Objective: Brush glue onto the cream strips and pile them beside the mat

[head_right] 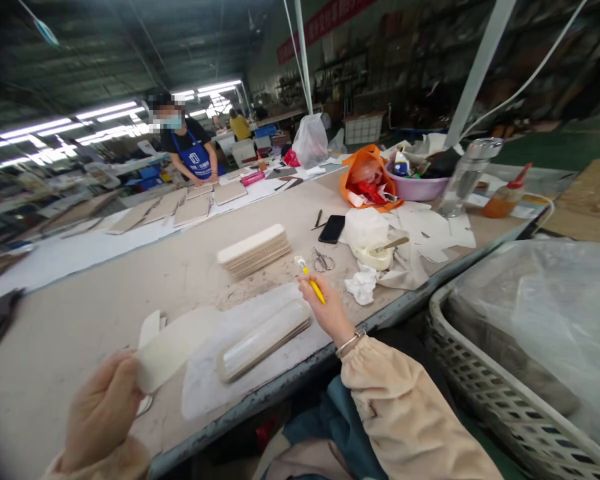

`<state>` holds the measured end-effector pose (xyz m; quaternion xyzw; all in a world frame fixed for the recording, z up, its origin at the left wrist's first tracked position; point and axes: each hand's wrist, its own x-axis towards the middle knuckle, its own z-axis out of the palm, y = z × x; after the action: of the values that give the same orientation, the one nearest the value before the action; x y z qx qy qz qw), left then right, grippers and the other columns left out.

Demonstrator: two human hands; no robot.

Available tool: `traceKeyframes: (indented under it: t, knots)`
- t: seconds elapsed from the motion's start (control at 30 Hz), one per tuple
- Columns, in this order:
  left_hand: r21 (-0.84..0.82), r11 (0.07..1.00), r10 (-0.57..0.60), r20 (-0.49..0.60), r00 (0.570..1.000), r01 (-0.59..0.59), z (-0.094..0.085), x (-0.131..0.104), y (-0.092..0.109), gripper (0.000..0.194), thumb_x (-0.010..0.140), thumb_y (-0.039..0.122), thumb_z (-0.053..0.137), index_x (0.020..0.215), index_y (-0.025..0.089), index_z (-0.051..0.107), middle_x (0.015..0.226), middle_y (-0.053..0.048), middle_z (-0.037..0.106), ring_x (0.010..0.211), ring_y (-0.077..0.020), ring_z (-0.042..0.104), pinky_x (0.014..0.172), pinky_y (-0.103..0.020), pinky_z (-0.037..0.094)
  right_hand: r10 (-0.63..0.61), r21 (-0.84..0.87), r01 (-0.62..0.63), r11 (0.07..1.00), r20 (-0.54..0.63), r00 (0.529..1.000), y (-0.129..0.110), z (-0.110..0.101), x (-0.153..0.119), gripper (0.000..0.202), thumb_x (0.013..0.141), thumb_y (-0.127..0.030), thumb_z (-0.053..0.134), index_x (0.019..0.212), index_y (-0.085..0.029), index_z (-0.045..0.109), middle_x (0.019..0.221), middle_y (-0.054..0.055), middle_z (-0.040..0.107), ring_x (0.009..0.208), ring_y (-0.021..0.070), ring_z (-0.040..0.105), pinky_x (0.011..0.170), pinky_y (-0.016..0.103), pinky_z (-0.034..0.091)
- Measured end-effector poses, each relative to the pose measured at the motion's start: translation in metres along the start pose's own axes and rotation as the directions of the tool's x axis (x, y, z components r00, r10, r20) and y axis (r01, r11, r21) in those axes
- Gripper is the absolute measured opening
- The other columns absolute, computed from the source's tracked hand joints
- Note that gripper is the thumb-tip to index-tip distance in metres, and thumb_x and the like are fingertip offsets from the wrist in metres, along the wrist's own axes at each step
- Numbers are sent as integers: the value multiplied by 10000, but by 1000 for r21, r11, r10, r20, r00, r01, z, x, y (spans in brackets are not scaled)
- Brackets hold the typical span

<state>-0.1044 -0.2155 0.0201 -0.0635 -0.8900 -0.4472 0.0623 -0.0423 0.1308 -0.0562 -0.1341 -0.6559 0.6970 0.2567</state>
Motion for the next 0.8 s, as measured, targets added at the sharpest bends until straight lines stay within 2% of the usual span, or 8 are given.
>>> traceKeyframes:
  t: [0.1, 0.17, 0.3, 0.37, 0.43, 0.53, 0.63, 0.8]
  knots:
    - [-121, 989, -63, 192, 979, 88, 35, -7, 12, 349, 820, 502, 472, 926, 191, 589, 462, 54, 495, 431, -128, 470, 407, -228, 383, 117, 128, -127, 984, 81, 990, 0, 8, -7, 310, 814, -506, 556, 1000, -267, 489, 1111, 32, 590, 911, 169, 629, 777, 334, 540]
    - [-133, 983, -81, 318, 945, 129, 53, -6, 17, 370, 819, 511, 464, 940, 183, 587, 470, 58, 495, 421, -125, 484, 400, -228, 384, 174, 211, -196, 958, 118, 978, 0, 11, -10, 327, 792, -493, 586, 992, -276, 448, 1029, 4, 576, 840, 150, 626, 737, 332, 552]
    - [-48, 989, -104, 466, 878, 142, 70, -1, 20, 355, 809, 502, 475, 872, 178, 605, 488, 62, 499, 418, -103, 486, 404, -211, 361, 128, 197, -139, 970, 67, 990, 1, 9, -9, 360, 732, -430, 661, 930, -261, 412, 784, -54, 475, 689, 113, 541, 642, 287, 551]
    - [-28, 991, -103, 498, 861, 135, 73, 3, 16, 337, 800, 488, 487, 817, 174, 609, 475, 64, 485, 417, -92, 468, 407, -203, 334, 54, 97, -53, 994, -7, 999, 5, 5, -6, 343, 735, -412, 656, 894, -249, 401, 728, -62, 434, 630, 107, 500, 609, 267, 527]
    - [-29, 990, -98, 537, 838, 135, 76, 8, 8, 321, 785, 462, 505, 831, 165, 616, 483, 60, 493, 427, -88, 456, 422, -206, 328, -26, -94, 21, 995, -56, 998, 11, 1, -3, 327, 738, -407, 647, 878, -239, 403, 686, -63, 427, 574, 113, 477, 575, 265, 490]
    - [33, 995, -99, 565, 819, 97, 79, 14, -6, 325, 756, 419, 506, 897, 152, 625, 545, 40, 537, 476, -100, 478, 471, -228, 372, -117, -398, 90, 913, -43, 992, 19, -1, 1, 304, 743, -412, 628, 876, -225, 427, 666, -43, 476, 548, 137, 485, 557, 275, 432]
    - [141, 989, -115, 514, 850, 49, 84, 16, -20, 326, 722, 390, 519, 927, 154, 612, 608, 27, 569, 556, -125, 535, 558, -261, 423, -147, -543, 125, 830, 3, 989, 23, 2, 0, 271, 766, -421, 592, 876, -219, 449, 682, -19, 513, 567, 157, 505, 571, 280, 407]
    - [235, 971, -143, 431, 891, 42, 90, 14, -36, 294, 735, 353, 521, 969, 175, 543, 596, 46, 564, 583, -139, 559, 619, -282, 426, -113, -635, 123, 762, 56, 992, 29, 11, -3, 238, 785, -408, 568, 885, -222, 457, 671, -17, 529, 575, 180, 533, 579, 285, 395]
